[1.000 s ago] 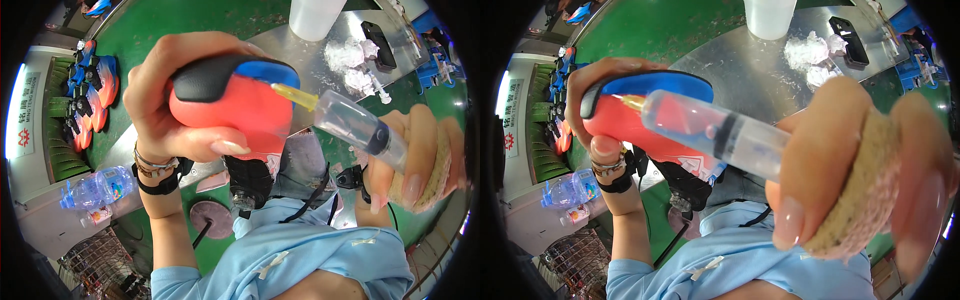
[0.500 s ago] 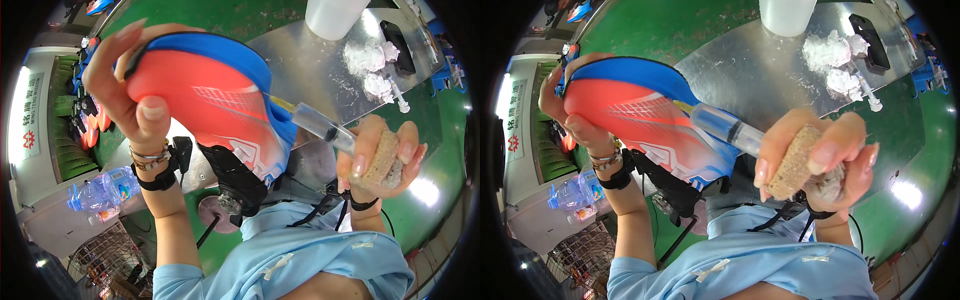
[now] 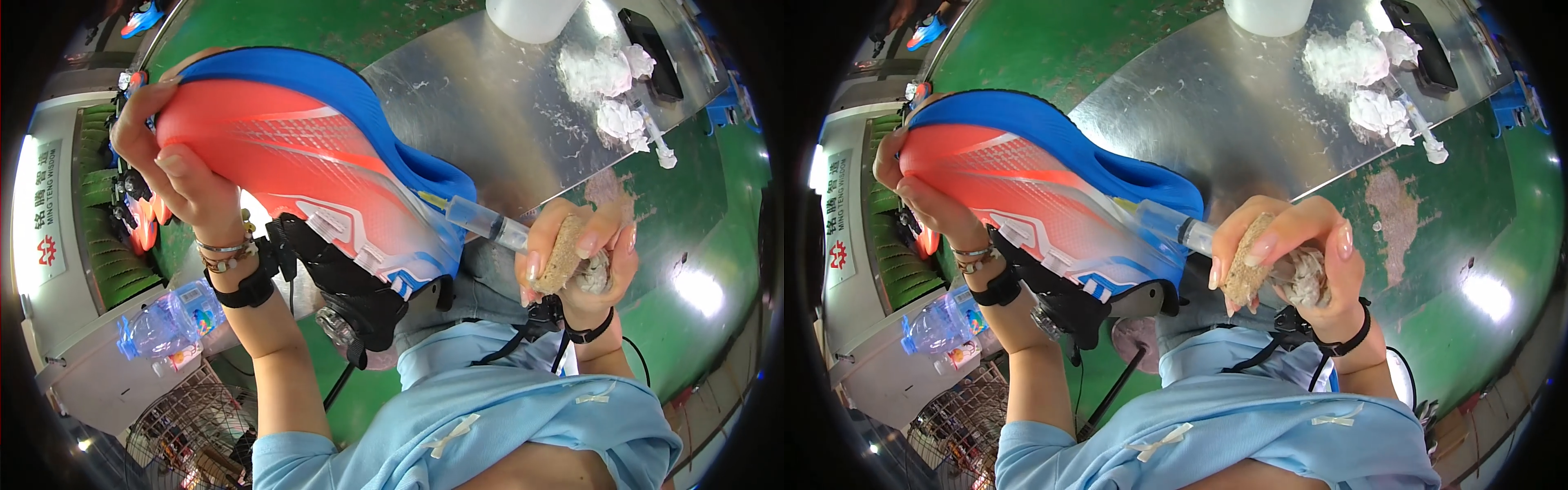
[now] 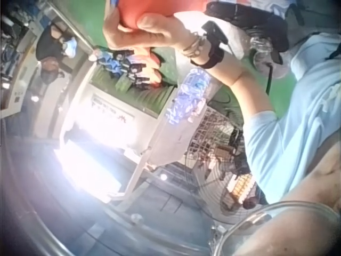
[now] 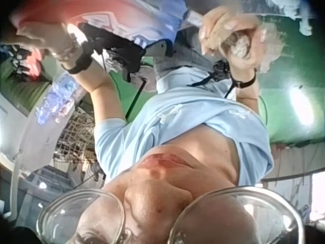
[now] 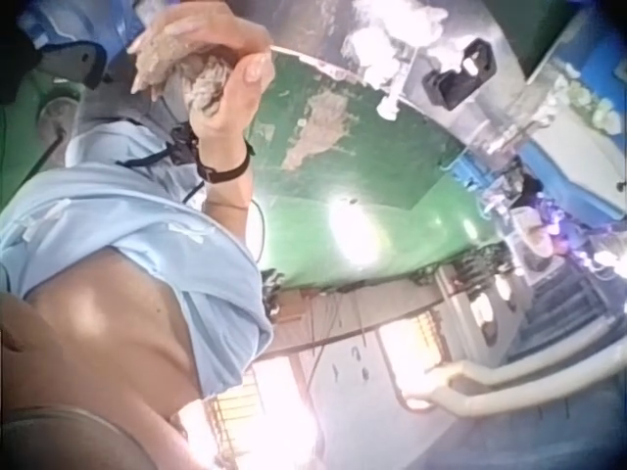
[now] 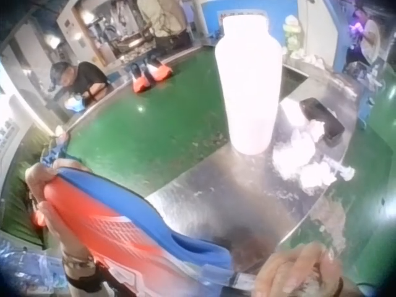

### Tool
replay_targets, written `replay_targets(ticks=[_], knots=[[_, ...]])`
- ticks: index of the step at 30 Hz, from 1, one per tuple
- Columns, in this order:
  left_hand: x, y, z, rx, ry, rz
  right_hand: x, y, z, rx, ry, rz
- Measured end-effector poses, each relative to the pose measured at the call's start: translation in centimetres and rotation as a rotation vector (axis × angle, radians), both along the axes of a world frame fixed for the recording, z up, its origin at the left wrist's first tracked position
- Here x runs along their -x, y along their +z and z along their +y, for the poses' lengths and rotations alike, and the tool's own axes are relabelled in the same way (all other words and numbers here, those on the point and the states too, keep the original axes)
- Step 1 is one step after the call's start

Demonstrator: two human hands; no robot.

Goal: Applying adhesive to the edge of a shoe sole using a syringe.

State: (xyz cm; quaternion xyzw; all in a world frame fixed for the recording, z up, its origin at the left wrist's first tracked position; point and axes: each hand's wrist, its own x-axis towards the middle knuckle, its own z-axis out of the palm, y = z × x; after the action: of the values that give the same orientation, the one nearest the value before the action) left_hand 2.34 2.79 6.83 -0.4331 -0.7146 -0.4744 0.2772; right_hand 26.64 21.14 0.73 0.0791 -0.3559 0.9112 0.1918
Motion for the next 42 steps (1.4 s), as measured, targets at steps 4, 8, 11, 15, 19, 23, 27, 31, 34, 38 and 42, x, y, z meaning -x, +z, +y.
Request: replay_targets(ticks=[4,8,11,15,19,23,27,31,34,38,42], knots=[[0.3,0.0,0.2,-0.018,0.061,-0.013,-1.0,-1.0,0.0,-0.033,-0.002,0.002],[0.9,-0.5,-0.4,-0.003,0.059,-0.088,-2.1,-1.6,0.1,-0.013,-0.010,-0.056],[1.6,-1.0,-0.6,0.018,0.078,-0.067,-2.7,-2.2,0.3,-0.006,-0.014,-0.084],[2.2,-1.9,-1.2,0.009,0.088,-0.196,-3.2,-2.7,0.4,-0.035,-0.031,-0.121],[1.5,-2.5,-0.8,-0.015,0.124,-0.389,-3.3,-3.3,0.4,-0.003,-0.054,-0.128],[2.0,-4.7,-2.1,-0.065,0.187,-0.384,-2.6,-3.2,0.5,-0.107,-0.061,-0.124],[4.0,-6.5,-5.3,0.074,0.358,-0.417,-1.7,-3.7,-1.1,-0.045,-0.169,-0.083],[1.6,-8.2,-7.3,-0.227,0.311,-0.912,-0.4,-3.4,-1.9,-0.066,-0.233,-0.087],[-2.0,-8.1,-9.6,-0.279,0.340,-1.013,0.0,-3.4,-2.1,-0.052,-0.251,-0.102],[-8.6,-5.7,-11.7,-0.217,0.400,-1.253,0.0,-3.0,-2.3,-0.054,-0.272,-0.159],[-14.2,-5.2,-12.6,-0.151,0.285,-1.544,0.1,-2.9,-2.5,-0.045,-0.263,-0.218]])
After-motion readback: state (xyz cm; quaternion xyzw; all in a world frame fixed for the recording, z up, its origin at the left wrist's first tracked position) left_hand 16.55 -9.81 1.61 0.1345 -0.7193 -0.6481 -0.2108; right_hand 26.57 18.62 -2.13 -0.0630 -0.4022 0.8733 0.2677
